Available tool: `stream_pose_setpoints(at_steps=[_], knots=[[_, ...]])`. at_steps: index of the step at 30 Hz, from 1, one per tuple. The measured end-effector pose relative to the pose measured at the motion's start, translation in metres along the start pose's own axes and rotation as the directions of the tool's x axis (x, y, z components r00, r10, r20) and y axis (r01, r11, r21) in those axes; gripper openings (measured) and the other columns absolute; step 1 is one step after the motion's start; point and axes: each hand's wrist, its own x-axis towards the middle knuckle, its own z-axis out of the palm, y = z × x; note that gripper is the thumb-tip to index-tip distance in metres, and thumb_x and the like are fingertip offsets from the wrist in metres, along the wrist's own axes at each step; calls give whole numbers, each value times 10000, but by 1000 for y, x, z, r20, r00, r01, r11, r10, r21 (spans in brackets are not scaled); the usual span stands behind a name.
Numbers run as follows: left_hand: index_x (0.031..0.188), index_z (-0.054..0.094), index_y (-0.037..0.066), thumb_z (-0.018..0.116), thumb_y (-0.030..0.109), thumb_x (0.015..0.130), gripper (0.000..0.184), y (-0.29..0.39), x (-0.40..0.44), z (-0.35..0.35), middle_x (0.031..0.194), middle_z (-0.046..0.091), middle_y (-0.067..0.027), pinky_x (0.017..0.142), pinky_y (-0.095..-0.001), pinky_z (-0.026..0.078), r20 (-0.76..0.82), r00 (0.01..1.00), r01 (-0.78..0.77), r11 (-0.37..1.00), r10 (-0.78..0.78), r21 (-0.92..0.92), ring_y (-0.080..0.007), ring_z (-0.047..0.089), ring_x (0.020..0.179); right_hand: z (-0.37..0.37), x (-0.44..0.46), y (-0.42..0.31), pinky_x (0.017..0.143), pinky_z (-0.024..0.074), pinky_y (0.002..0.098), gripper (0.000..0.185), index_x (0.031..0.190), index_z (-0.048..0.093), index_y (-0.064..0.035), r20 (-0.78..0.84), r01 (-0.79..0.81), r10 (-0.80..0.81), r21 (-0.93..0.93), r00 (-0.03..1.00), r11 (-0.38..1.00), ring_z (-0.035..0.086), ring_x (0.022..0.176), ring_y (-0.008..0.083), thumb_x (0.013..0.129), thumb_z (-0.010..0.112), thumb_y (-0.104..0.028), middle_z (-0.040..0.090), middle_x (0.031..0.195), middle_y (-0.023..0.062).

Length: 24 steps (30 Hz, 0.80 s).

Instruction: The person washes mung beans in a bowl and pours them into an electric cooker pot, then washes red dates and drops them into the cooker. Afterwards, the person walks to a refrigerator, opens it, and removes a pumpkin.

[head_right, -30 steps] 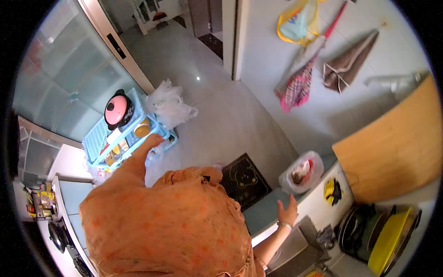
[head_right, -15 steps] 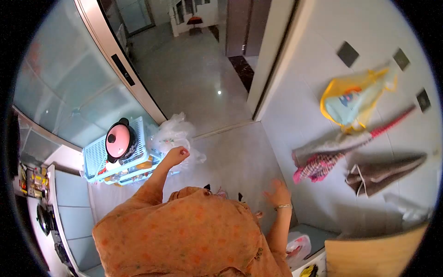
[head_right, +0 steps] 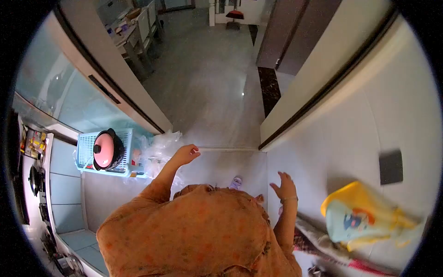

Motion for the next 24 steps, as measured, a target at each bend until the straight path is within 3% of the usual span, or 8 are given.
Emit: stream_pose_setpoints(at_steps=[5, 7, 9, 13, 19, 20, 24], knots=[[905, 588, 43, 624, 313, 728, 325, 9, 43, 0, 764, 617, -131, 677, -371, 462, -5, 984, 177, 984, -178, -10, -296, 589, 740, -54, 150, -23, 932, 368, 378, 580, 1205, 431, -49, 81, 156, -157, 27, 984, 987, 420, 1121, 343, 721, 661, -271, 434, 1226, 194], [920, 583, 34, 628, 316, 734, 341, 7, 61, -15, 807, 620, -141, 686, -352, 469, -73, 964, 251, 966, -256, -67, -282, 596, 772, -59, 205, -36, 941, 358, 370, 577, 1205, 429, -41, 130, 184, -191, 67, 973, 981, 419, 1122, 339, 724, 657, -264, 438, 1223, 193], [913, 583, 33, 634, 308, 733, 332, -16, 80, -24, 817, 622, -142, 686, -351, 471, -161, 936, 301, 950, -311, -85, -277, 599, 777, -52, 264, -44, 956, 341, 360, 579, 1209, 425, -37, 251, 330, -340, 84, 906, 940, 415, 1130, 331, 732, 642, -282, 438, 1225, 192], [898, 589, 36, 638, 279, 726, 302, -61, 133, -53, 807, 627, -138, 684, -365, 474, -261, 895, 359, 932, -361, -60, -270, 603, 767, -46, 356, -70, 959, 339, 364, 571, 1211, 426, -43, 299, 337, -348, 92, 888, 937, 414, 1135, 321, 745, 622, -309, 443, 1223, 191], [905, 590, 38, 620, 273, 732, 294, -76, 299, -152, 821, 625, -147, 670, -372, 471, -281, 915, 329, 939, -291, 98, -288, 604, 762, -70, 459, -96, 925, 367, 354, 512, 1193, 454, -63, 237, 252, -249, 19, 939, 968, 448, 1094, 322, 767, 608, -301, 475, 1189, 171], [910, 588, 36, 608, 270, 741, 289, -72, 332, -167, 817, 619, -162, 664, -367, 469, -306, 932, 246, 958, -192, 150, -298, 602, 768, -77, 476, -100, 920, 371, 360, 515, 1196, 452, -65, 244, 243, -249, 53, 937, 968, 452, 1091, 320, 769, 608, -307, 476, 1190, 167], [932, 577, 30, 594, 260, 759, 289, 7, 447, -213, 826, 622, -151, 674, -353, 470, -148, 980, 158, 969, -131, 189, -279, 605, 778, -111, 528, -98, 905, 386, 376, 522, 1202, 445, -70, 256, 117, -145, 122, 956, 986, 469, 1075, 319, 771, 606, -316, 480, 1187, 166]])
